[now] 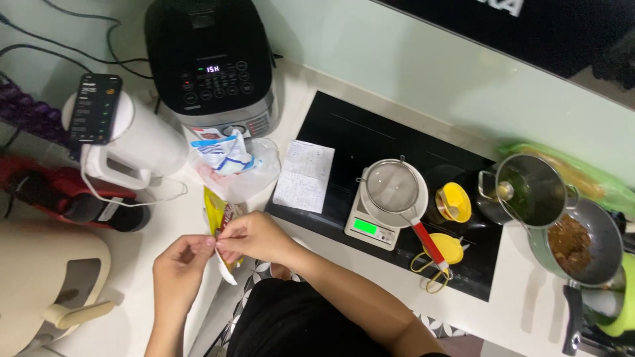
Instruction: The recorder measures flour using a sifter and a digital scale, washes some dishes in the sink, and prepares an egg mixture using a stand mixer.
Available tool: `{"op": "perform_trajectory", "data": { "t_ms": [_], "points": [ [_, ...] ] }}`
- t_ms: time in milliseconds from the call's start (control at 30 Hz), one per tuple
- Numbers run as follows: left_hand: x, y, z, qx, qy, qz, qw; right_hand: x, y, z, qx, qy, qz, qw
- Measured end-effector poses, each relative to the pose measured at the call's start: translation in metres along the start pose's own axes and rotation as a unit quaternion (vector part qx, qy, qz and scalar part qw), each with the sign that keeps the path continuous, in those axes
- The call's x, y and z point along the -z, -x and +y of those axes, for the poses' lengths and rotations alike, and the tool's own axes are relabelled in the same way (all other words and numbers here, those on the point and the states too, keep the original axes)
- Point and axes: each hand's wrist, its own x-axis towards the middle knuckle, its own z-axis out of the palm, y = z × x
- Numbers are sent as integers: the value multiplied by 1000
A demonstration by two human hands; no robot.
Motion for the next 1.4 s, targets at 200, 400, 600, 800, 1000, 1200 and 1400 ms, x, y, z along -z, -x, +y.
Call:
{"op": "perform_trajectory", "data": {
  "t_ms": [200,400,600,800,1000,1200,1400],
  "points": [
    [0,-4,-5,55,59,-1,997,-9,4,-17,-2,81,28,996],
    [-3,-5,-9,84,132,2,988,-4,1,-23,-11,85,29,996],
    [-6,-2,5,74,114,-8,991,9,-1,-14,-21,42,10,999],
    [-3,-1,10,80,34,3,996,12,-5,-5,-14,3,-2,1000],
    [2,-1,10,80,30,5,996,3,-4,-15,-44,-8,10,999],
    [2,-7,10,80,-13,0,997,-6,-2,-27,-50,51,25,997],
    [-1,-29,2,112,-4,-55,992,-24,1,-30,49,575,76,813]
  ]
}}
